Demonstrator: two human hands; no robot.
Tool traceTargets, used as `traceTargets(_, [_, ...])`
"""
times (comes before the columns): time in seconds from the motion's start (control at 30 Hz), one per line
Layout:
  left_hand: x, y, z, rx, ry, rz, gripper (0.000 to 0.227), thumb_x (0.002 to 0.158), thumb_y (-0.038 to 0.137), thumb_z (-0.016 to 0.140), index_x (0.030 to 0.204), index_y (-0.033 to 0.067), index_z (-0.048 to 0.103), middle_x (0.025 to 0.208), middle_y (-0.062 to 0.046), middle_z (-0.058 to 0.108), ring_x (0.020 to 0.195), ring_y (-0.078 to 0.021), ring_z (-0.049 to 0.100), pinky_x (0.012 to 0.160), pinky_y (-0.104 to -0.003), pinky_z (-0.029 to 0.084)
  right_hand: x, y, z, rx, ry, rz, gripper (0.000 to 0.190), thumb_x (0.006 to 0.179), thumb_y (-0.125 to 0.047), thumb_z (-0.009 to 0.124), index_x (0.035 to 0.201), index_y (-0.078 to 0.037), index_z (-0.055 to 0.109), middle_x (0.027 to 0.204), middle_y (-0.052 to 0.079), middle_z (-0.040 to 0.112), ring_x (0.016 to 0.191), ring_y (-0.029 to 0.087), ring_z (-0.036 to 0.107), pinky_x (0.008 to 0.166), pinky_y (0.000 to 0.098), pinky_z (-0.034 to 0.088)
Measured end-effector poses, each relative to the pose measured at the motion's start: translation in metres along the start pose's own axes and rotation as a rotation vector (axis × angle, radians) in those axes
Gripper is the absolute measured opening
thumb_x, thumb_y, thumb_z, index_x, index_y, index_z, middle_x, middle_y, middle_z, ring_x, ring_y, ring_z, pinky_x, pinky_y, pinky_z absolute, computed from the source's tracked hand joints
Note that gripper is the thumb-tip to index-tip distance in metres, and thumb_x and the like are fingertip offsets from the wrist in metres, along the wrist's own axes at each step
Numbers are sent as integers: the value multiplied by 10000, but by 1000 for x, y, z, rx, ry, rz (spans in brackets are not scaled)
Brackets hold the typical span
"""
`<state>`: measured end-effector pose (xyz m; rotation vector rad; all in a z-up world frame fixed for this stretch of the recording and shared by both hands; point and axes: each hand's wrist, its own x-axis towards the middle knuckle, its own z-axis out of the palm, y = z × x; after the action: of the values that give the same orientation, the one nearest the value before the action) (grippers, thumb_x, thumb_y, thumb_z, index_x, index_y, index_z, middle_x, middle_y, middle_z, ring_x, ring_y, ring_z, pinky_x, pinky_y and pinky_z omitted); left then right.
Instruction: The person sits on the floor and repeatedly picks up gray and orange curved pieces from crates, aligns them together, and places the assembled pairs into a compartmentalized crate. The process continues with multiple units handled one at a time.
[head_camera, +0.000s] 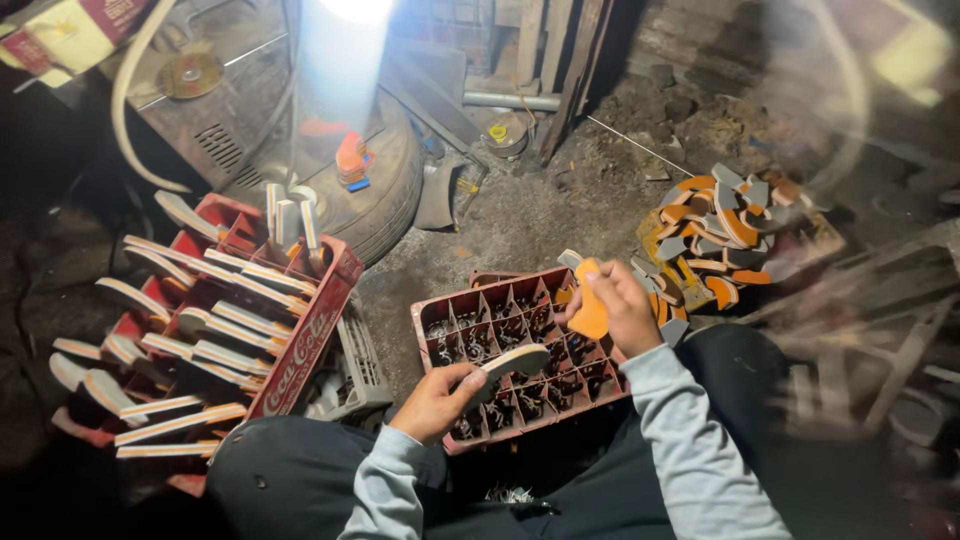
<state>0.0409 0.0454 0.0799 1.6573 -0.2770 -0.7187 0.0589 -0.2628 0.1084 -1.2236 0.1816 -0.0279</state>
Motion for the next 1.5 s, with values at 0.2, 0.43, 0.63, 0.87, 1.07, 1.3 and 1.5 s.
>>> traceTargets(0.2, [-18,25,-16,42,-271,-141,431,761,247,845,1133,57,738,939,-18,768,822,-145,676,701,-310,558,-49,28,35,-387,-240,192,206,999,-234,628,1034,-54,534,765,49,578,629,157,571,567,368,506])
traceTargets(0.43, [-13,24,-23,62,-311,-63,594,667,228,931,1121,16,611,997,-83,754,922,-146,698,696,-308,572,-83,13,65,-798,-531,95,261,878,-277,784,942,-50,671,767,23,701,716,109,660,673,286,537])
traceTargets(0.63, [-17,28,-24,21,-319,77,594,682,210,938,1134,32,597,1070,-64,734,1006,-126,680,828,-295,577,-97,4,75,-705,-528,-168,260,890,-221,790,1008,-12,690,933,91,713,862,161,700,785,310,557])
traceTargets(0.87, [-14,24,-26,-59,-266,135,571,687,161,948,1129,17,617,1055,-51,711,1028,-142,680,907,-297,566,-102,7,70,-608,-522,29,250,911,-179,734,1089,-15,674,1002,68,743,933,121,720,853,280,582])
traceTargets(1.07, [1,5,-4,7,324,398,640,669,155,942,1159,34,548,1068,-92,665,1020,-187,624,878,-330,502,-95,22,71,-377,-320,9,206,955,-90,668,1125,27,670,1039,88,736,982,117,693,875,281,561])
traceTargets(1.3, [13,-6,55,-887,276,21,255,883,85,760,1051,37,575,952,-76,690,831,-124,676,663,-231,559,-95,20,98,-720,-28,-208,202,917,-134,699,1091,-32,688,1011,75,760,944,136,751,830,276,580])
traceTargets(1.5, [6,-5,39,-884,308,46,236,904,59,746,1081,16,595,933,-61,693,773,-87,651,583,-185,496,-99,3,105,-779,-144,-288,387,878,-132,723,1257,-61,701,1094,146,639,973,236,689,876,329,557])
